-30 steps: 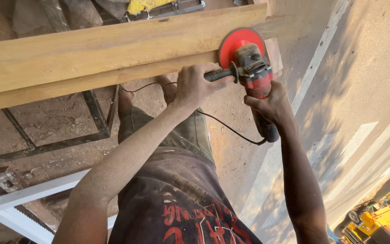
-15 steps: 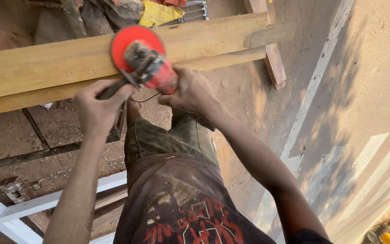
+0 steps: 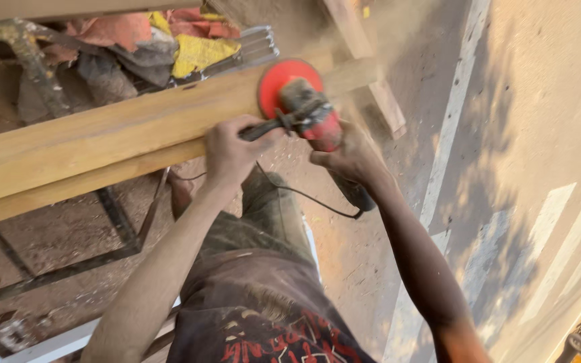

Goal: The person uses a handheld power grinder to sand a long wooden plank, moving the tool along the surface and edges while holding the wood steady by hand.

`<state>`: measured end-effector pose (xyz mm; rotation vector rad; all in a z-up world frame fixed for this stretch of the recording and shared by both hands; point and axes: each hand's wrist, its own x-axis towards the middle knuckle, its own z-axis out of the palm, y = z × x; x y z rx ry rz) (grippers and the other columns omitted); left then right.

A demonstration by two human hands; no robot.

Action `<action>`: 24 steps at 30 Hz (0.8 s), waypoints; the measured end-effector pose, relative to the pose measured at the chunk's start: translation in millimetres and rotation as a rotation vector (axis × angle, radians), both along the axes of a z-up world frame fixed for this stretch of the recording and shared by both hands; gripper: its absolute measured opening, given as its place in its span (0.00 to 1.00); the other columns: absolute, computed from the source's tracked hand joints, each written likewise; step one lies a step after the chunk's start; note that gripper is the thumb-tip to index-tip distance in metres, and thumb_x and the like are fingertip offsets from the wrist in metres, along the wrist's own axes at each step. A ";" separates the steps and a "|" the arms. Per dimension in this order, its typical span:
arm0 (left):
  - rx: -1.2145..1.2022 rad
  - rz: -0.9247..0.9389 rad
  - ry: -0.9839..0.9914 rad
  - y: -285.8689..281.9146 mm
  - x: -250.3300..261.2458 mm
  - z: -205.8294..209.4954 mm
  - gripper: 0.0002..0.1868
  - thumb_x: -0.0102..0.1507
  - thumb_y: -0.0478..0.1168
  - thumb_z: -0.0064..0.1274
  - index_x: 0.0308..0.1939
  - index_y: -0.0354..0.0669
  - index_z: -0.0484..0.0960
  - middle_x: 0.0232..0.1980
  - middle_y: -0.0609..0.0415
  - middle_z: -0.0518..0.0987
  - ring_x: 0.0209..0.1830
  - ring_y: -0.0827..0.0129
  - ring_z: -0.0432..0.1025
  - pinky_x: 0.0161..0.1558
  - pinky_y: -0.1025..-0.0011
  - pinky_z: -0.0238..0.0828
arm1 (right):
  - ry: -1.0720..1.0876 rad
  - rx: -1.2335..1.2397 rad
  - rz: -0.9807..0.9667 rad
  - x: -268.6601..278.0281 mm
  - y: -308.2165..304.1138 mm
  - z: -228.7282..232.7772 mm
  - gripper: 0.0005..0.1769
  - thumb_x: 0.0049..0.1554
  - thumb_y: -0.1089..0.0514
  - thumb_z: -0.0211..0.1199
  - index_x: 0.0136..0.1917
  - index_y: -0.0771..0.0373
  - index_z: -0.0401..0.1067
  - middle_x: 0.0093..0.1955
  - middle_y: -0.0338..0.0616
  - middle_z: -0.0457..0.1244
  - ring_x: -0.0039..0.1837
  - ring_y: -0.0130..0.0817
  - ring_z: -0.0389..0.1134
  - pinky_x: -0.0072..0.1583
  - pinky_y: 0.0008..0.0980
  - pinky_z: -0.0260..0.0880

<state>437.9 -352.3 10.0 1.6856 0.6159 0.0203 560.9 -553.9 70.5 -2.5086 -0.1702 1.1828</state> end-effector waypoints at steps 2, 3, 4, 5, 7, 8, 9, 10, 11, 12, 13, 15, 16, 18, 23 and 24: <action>0.089 -0.151 -0.041 -36.9 57.0 -13.7 0.20 0.53 0.58 0.69 0.33 0.46 0.90 0.25 0.57 0.82 0.23 0.72 0.76 0.29 0.68 0.70 | -0.120 0.117 0.013 28.6 -59.7 -12.0 0.25 0.41 0.49 0.73 0.46 0.68 0.76 0.40 0.49 0.71 0.41 0.36 0.72 0.46 0.39 0.73; -0.020 -0.176 -0.112 -63.5 81.0 -14.2 0.18 0.54 0.57 0.67 0.33 0.49 0.89 0.25 0.58 0.83 0.23 0.70 0.78 0.29 0.68 0.72 | -0.164 0.115 -0.067 42.6 -90.9 -13.5 0.25 0.41 0.50 0.74 0.47 0.68 0.75 0.39 0.49 0.70 0.40 0.36 0.72 0.44 0.39 0.73; 0.052 -0.257 -0.116 -86.2 101.6 -14.7 0.17 0.54 0.58 0.67 0.32 0.50 0.90 0.25 0.57 0.83 0.23 0.69 0.77 0.30 0.67 0.71 | -0.195 0.116 -0.160 46.0 -120.1 -16.6 0.26 0.40 0.51 0.74 0.48 0.67 0.74 0.39 0.49 0.69 0.39 0.36 0.71 0.43 0.38 0.73; 0.125 -0.337 -0.119 -105.6 118.5 -14.4 0.16 0.55 0.58 0.67 0.30 0.51 0.90 0.24 0.56 0.82 0.23 0.67 0.77 0.30 0.65 0.71 | -0.164 0.108 -0.245 49.8 -145.7 -21.1 0.23 0.42 0.53 0.72 0.48 0.68 0.74 0.38 0.49 0.69 0.38 0.36 0.72 0.43 0.37 0.74; 0.000 -0.468 0.048 -147.3 135.4 -6.7 0.19 0.56 0.60 0.63 0.37 0.50 0.86 0.25 0.56 0.82 0.23 0.66 0.79 0.27 0.65 0.77 | -0.169 0.153 -0.385 40.6 -202.8 -18.0 0.19 0.44 0.56 0.68 0.47 0.70 0.75 0.37 0.49 0.69 0.37 0.36 0.71 0.41 0.36 0.74; 0.031 -0.527 0.013 -153.7 137.2 -5.0 0.21 0.56 0.61 0.62 0.36 0.49 0.86 0.26 0.56 0.82 0.23 0.65 0.79 0.28 0.64 0.76 | -0.196 0.228 -0.408 30.4 -220.2 -22.8 0.18 0.45 0.58 0.67 0.47 0.71 0.75 0.37 0.48 0.68 0.36 0.35 0.70 0.40 0.35 0.74; 0.063 -0.586 -0.021 -160.7 132.6 -1.5 0.22 0.56 0.62 0.62 0.35 0.47 0.86 0.26 0.55 0.82 0.24 0.64 0.79 0.29 0.63 0.76 | -0.198 0.290 -0.485 17.8 -233.4 -28.5 0.18 0.44 0.58 0.67 0.47 0.70 0.74 0.37 0.46 0.69 0.37 0.34 0.71 0.40 0.35 0.75; 0.088 -0.656 -0.058 -171.3 122.8 3.7 0.24 0.56 0.63 0.61 0.33 0.46 0.87 0.26 0.54 0.82 0.25 0.63 0.80 0.30 0.63 0.76 | -0.202 0.343 -0.572 -2.7 -247.7 -29.4 0.19 0.43 0.59 0.66 0.48 0.68 0.73 0.38 0.45 0.69 0.37 0.33 0.72 0.41 0.35 0.77; 0.156 -0.655 0.004 -171.5 106.6 5.0 0.31 0.57 0.68 0.62 0.32 0.41 0.86 0.26 0.49 0.81 0.27 0.59 0.79 0.32 0.62 0.75 | -0.168 0.398 -0.628 -22.6 -253.1 -34.2 0.18 0.44 0.59 0.67 0.47 0.72 0.73 0.36 0.49 0.67 0.36 0.36 0.70 0.39 0.38 0.74; 0.226 -0.670 0.031 -168.6 93.0 8.0 0.37 0.58 0.72 0.63 0.30 0.36 0.85 0.27 0.45 0.80 0.30 0.56 0.79 0.34 0.61 0.75 | -0.254 0.199 -0.556 -43.6 -258.9 -29.7 0.17 0.43 0.58 0.68 0.45 0.68 0.75 0.36 0.46 0.68 0.38 0.35 0.71 0.40 0.36 0.74; 0.075 -0.576 -0.103 -161.2 71.1 11.4 0.28 0.55 0.66 0.60 0.32 0.44 0.85 0.26 0.48 0.82 0.27 0.55 0.80 0.32 0.58 0.74 | -0.327 0.164 -0.490 -66.5 -252.7 -30.9 0.19 0.44 0.57 0.70 0.48 0.65 0.73 0.38 0.42 0.67 0.41 0.32 0.69 0.42 0.35 0.72; 0.029 -0.592 -0.119 -137.7 36.0 17.7 0.23 0.56 0.63 0.59 0.40 0.52 0.90 0.30 0.53 0.85 0.29 0.59 0.80 0.34 0.60 0.74 | -0.261 0.339 -0.713 -116.8 -222.3 -30.0 0.19 0.43 0.57 0.68 0.45 0.71 0.72 0.35 0.46 0.64 0.37 0.34 0.66 0.39 0.37 0.69; 0.032 -0.581 -0.081 -123.7 15.5 20.9 0.21 0.56 0.60 0.60 0.43 0.55 0.90 0.32 0.54 0.84 0.30 0.61 0.80 0.35 0.61 0.74 | -0.250 0.306 -0.753 -138.2 -199.8 -28.8 0.19 0.40 0.57 0.69 0.44 0.68 0.72 0.35 0.44 0.65 0.36 0.33 0.67 0.40 0.36 0.70; 0.019 -0.627 0.139 -91.4 -22.0 25.3 0.19 0.56 0.60 0.60 0.44 0.57 0.89 0.29 0.55 0.85 0.29 0.64 0.82 0.36 0.63 0.75 | -0.270 0.251 -0.775 -173.5 -157.1 -17.7 0.19 0.37 0.57 0.69 0.42 0.65 0.71 0.34 0.42 0.67 0.36 0.32 0.68 0.41 0.35 0.71; 0.051 -0.405 -0.052 -3.6 -128.6 33.6 0.20 0.52 0.55 0.66 0.42 0.50 0.91 0.32 0.54 0.87 0.33 0.70 0.83 0.38 0.69 0.77 | -0.348 0.398 -0.649 -258.1 -51.7 11.9 0.23 0.35 0.56 0.69 0.45 0.64 0.76 0.37 0.39 0.69 0.41 0.28 0.70 0.47 0.30 0.70; -0.024 -0.396 -0.033 13.7 -146.3 36.7 0.20 0.53 0.54 0.65 0.43 0.50 0.90 0.31 0.54 0.89 0.33 0.71 0.83 0.38 0.69 0.77 | -0.331 0.357 -0.643 -274.0 -35.4 15.3 0.22 0.35 0.56 0.69 0.44 0.65 0.75 0.36 0.40 0.68 0.40 0.29 0.69 0.46 0.31 0.70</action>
